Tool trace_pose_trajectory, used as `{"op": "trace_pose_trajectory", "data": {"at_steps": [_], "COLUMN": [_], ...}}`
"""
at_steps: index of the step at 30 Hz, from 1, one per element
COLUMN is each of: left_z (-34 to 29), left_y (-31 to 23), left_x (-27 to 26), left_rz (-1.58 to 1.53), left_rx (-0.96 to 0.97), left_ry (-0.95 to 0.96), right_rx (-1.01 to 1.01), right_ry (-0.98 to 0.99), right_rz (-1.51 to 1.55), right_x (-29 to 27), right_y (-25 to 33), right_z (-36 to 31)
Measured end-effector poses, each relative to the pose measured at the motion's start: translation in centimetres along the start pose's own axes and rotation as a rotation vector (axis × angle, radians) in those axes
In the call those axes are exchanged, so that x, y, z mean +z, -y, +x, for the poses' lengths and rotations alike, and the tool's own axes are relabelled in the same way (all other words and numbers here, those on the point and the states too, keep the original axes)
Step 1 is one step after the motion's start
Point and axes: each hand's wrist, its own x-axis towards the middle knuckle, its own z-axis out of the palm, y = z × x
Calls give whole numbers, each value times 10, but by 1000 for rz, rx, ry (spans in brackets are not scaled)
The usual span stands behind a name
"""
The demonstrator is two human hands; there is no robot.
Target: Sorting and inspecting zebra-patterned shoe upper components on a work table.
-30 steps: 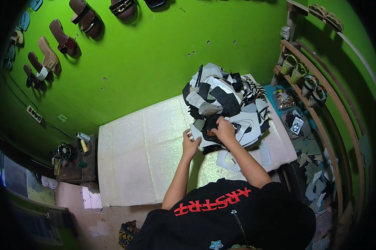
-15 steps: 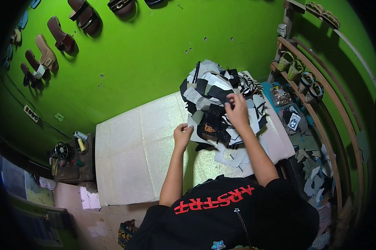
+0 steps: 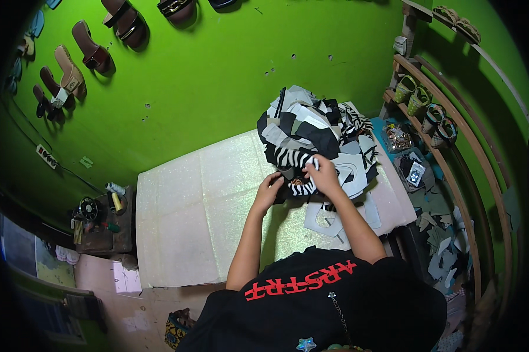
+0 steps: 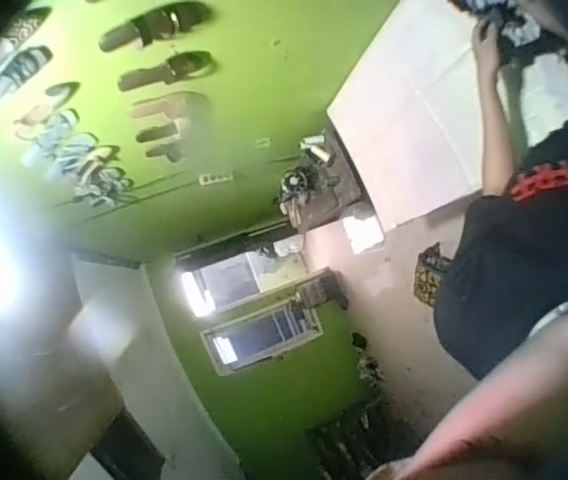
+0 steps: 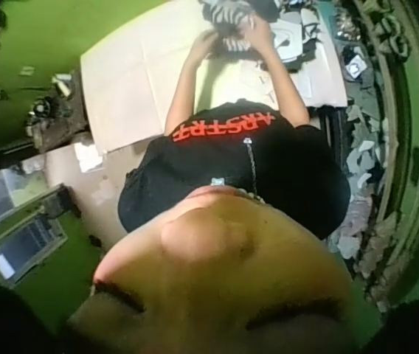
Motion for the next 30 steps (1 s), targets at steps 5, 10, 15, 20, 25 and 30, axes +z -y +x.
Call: {"op": "trace_pose_trajectory", "data": {"at_steps": [5, 10, 15, 20, 25, 30], "left_z": [12, 5, -2, 4, -2, 8], "left_y": [30, 13, -15, -28, -29, -8], "left_x": [-8, -9, -3, 26, 37, 17], "left_rz": [237, 132, -6, 251, 171, 88], "left_rx": [123, 12, 164, 508, 415, 328], "left_ry": [-70, -54, -156, -164, -130, -240], "right_rx": [-87, -208, -351, -239, -198, -187], "right_ry": [-130, -244, -176, 115, 186, -128], "right_rz": [328, 325, 304, 429, 452, 423], "right_x": [-29, -59, -50, -14, -11, -46], "right_y": [17, 58, 76, 85, 81, 85], "right_z": [17, 30, 21, -1, -4, 7]}}
